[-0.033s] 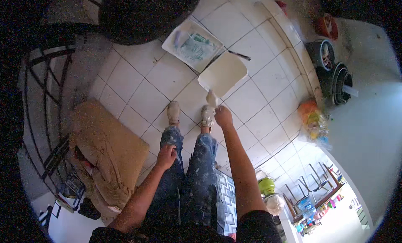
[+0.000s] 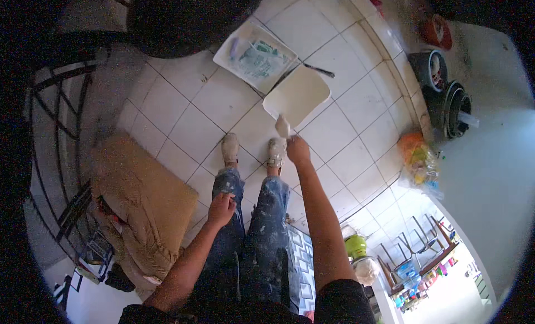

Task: The person paints interior and exterior walls using a paintbrush and a paint roller, dipping the tools into a paint bucket and paint tray.

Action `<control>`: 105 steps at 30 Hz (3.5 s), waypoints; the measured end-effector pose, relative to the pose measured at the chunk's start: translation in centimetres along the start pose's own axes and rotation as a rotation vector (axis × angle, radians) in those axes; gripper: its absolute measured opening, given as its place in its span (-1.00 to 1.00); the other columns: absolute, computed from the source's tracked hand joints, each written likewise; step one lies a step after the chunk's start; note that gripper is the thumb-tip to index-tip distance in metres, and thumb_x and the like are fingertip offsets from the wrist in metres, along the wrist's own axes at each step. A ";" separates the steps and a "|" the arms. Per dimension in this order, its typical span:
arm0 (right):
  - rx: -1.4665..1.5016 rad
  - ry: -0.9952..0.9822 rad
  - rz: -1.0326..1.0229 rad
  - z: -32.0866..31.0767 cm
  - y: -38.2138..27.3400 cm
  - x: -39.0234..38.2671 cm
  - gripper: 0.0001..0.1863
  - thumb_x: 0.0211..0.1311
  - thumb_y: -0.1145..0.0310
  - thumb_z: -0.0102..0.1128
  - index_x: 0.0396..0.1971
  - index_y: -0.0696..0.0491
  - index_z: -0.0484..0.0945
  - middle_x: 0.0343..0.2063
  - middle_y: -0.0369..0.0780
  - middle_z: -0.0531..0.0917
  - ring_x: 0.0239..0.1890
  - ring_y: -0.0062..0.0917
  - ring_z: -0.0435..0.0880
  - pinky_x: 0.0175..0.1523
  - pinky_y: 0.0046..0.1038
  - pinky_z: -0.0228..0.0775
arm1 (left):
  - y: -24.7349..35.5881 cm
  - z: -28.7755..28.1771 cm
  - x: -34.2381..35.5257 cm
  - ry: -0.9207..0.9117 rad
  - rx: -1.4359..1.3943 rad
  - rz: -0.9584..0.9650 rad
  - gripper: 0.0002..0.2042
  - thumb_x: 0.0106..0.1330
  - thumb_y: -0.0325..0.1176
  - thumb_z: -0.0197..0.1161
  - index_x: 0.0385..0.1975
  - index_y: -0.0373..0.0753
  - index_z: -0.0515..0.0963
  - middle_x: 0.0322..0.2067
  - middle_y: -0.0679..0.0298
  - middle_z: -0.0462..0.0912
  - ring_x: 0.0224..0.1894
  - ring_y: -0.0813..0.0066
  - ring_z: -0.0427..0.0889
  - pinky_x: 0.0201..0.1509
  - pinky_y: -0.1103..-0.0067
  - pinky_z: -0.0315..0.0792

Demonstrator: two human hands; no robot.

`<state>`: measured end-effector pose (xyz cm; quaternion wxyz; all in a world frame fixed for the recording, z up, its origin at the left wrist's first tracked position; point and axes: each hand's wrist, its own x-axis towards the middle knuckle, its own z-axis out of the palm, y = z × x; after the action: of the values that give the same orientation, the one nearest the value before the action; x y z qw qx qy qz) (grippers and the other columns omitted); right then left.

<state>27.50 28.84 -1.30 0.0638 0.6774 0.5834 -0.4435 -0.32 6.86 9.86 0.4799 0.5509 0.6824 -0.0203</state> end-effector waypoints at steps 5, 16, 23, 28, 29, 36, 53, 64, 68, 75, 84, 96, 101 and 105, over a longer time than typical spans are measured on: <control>-0.104 -0.002 0.072 1.9 0.2 7.6 -0.68 0.32 0.21 -0.03 -0.22 0.16 0.58 -0.21 0.07 0.64 -0.11 0.03 0.61 0.00 -0.04 0.45 | -0.9 2.9 1.9 -0.048 0.094 -0.045 -0.67 0.24 -0.21 0.23 -0.05 -0.17 0.44 -0.14 0.12 0.51 -0.06 0.07 0.49 -0.03 0.16 0.38; -0.169 -0.096 0.185 10.4 2.5 17.6 -0.70 0.31 0.18 0.06 -0.19 0.09 0.61 -0.16 0.00 0.67 -0.03 -0.09 0.64 0.06 -0.14 0.49 | 0.8 2.1 5.0 -0.234 0.146 -0.128 -0.53 0.26 0.03 0.16 0.07 -0.11 0.41 0.04 0.14 0.43 0.18 0.10 0.33 0.17 0.09 0.19; -0.286 -0.075 -0.095 13.5 5.7 22.8 -0.75 0.21 0.25 0.09 -0.27 0.08 0.63 -0.14 -0.06 0.68 -0.04 -0.12 0.65 0.07 -0.15 0.49 | 1.3 1.9 6.3 -0.295 0.156 -0.140 -0.56 0.26 -0.04 0.18 0.06 -0.10 0.42 0.04 0.15 0.43 0.19 0.11 0.33 0.19 0.08 0.19; -0.211 -0.033 -0.122 11.4 8.1 21.8 -0.73 0.13 0.33 0.10 -0.19 -0.05 0.68 -0.20 -0.13 0.70 -0.12 -0.18 0.67 0.03 -0.20 0.52 | 0.9 2.0 6.4 -0.286 0.183 -0.122 -0.57 0.26 -0.06 0.18 0.06 -0.11 0.42 0.03 0.15 0.43 0.19 0.12 0.33 0.23 0.07 0.17; -0.213 -0.026 -0.121 10.5 8.5 21.7 -0.73 0.13 0.33 0.10 -0.19 -0.05 0.68 -0.20 -0.13 0.70 -0.12 -0.18 0.67 0.03 -0.20 0.52 | 0.7 2.0 6.3 -0.293 0.203 -0.127 -0.57 0.25 -0.06 0.19 0.06 -0.11 0.42 0.02 0.15 0.43 0.18 0.12 0.33 0.22 0.08 0.17; -0.104 -0.327 -0.157 3.6 9.2 21.5 -0.67 0.04 0.41 0.20 -0.14 -0.07 0.69 -0.19 -0.24 0.72 -0.15 -0.27 0.69 0.01 -0.29 0.54 | 0.3 1.3 6.6 -0.331 0.269 -0.153 -0.55 0.26 0.01 0.17 0.04 -0.13 0.47 0.03 0.19 0.44 0.19 0.18 0.33 0.21 0.15 0.20; -0.564 -0.235 -0.030 7.6 6.0 21.8 -0.75 0.12 0.40 0.13 -0.21 -0.11 0.71 -0.21 -0.12 0.70 -0.11 -0.26 0.70 -0.05 -0.24 0.55 | 0.3 1.1 7.4 -0.351 0.301 -0.159 -0.62 0.24 -0.08 0.19 -0.01 -0.11 0.49 0.02 0.19 0.47 0.17 0.17 0.37 0.21 0.15 0.20; -0.550 -0.203 -0.186 4.1 8.2 23.4 -0.78 0.11 0.46 0.14 -0.26 0.03 0.70 -0.21 -0.08 0.71 -0.14 -0.16 0.71 -0.06 -0.19 0.58 | 0.9 0.7 8.2 -0.407 0.335 -0.188 -0.62 0.24 -0.06 0.17 -0.02 -0.13 0.52 0.01 0.21 0.49 0.15 0.21 0.38 0.19 0.15 0.21; -0.514 -0.186 -0.118 10.9 7.3 21.2 -0.76 0.20 0.45 0.05 -0.21 0.03 0.69 -0.13 -0.07 0.69 -0.03 -0.16 0.67 0.02 -0.16 0.55 | 1.1 0.7 8.7 -0.476 0.344 -0.225 -0.58 0.27 -0.03 0.17 0.03 -0.14 0.50 0.07 0.17 0.49 0.17 0.17 0.39 0.24 0.16 0.20; -0.503 -0.315 -0.093 8.2 8.1 22.0 -0.72 0.12 0.46 0.10 -0.17 0.03 0.69 -0.22 -0.11 0.72 -0.11 -0.20 0.69 -0.02 -0.18 0.55 | 1.4 0.6 8.9 -0.492 0.335 -0.238 -0.61 0.26 -0.05 0.17 -0.02 -0.15 0.52 0.03 0.17 0.51 0.15 0.16 0.41 0.22 0.14 0.20; -0.356 -0.620 -0.202 -0.3 9.7 24.6 -0.67 0.04 0.47 0.22 -0.15 -0.10 0.69 -0.26 -0.14 0.74 -0.25 -0.37 0.73 -0.11 -0.25 0.57 | 1.0 0.6 8.9 -0.488 0.355 -0.231 -0.59 0.28 -0.02 0.13 -0.02 -0.17 0.54 -0.01 0.18 0.51 0.12 0.17 0.43 0.21 0.15 0.20; -0.708 -0.239 0.063 10.7 6.0 18.6 -0.81 0.19 0.35 0.21 -0.24 -0.07 0.74 -0.19 -0.28 0.75 -0.09 -0.32 0.72 -0.11 -0.36 0.59 | 1.4 1.0 9.1 -0.472 0.352 -0.228 -0.60 0.27 0.02 0.14 -0.08 -0.15 0.54 -0.02 0.18 0.52 0.12 0.14 0.43 0.20 0.17 0.19; -0.767 -0.356 0.100 6.5 6.0 22.8 -0.79 0.16 0.34 0.25 -0.22 -0.05 0.74 -0.15 -0.22 0.74 -0.11 -0.32 0.72 -0.11 -0.32 0.58 | 1.5 1.7 9.1 -0.496 0.350 -0.219 -0.62 0.27 0.00 0.13 -0.09 -0.14 0.54 -0.02 0.17 0.52 0.13 0.13 0.43 0.20 0.16 0.19; -0.744 -0.614 -0.029 0.4 3.5 23.4 -0.81 0.08 0.34 0.30 -0.29 -0.01 0.75 -0.34 -0.18 0.76 -0.26 -0.34 0.75 -0.19 -0.31 0.57 | 1.1 1.3 8.7 -0.442 0.391 -0.199 -0.60 0.26 -0.01 0.15 -0.07 -0.18 0.57 -0.06 0.19 0.52 0.06 0.19 0.45 0.15 0.18 0.23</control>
<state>28.50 44.71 -18.87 0.4647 0.4382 0.6661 -0.3851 1.89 12.93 3.84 0.4975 0.5454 0.5952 -0.3173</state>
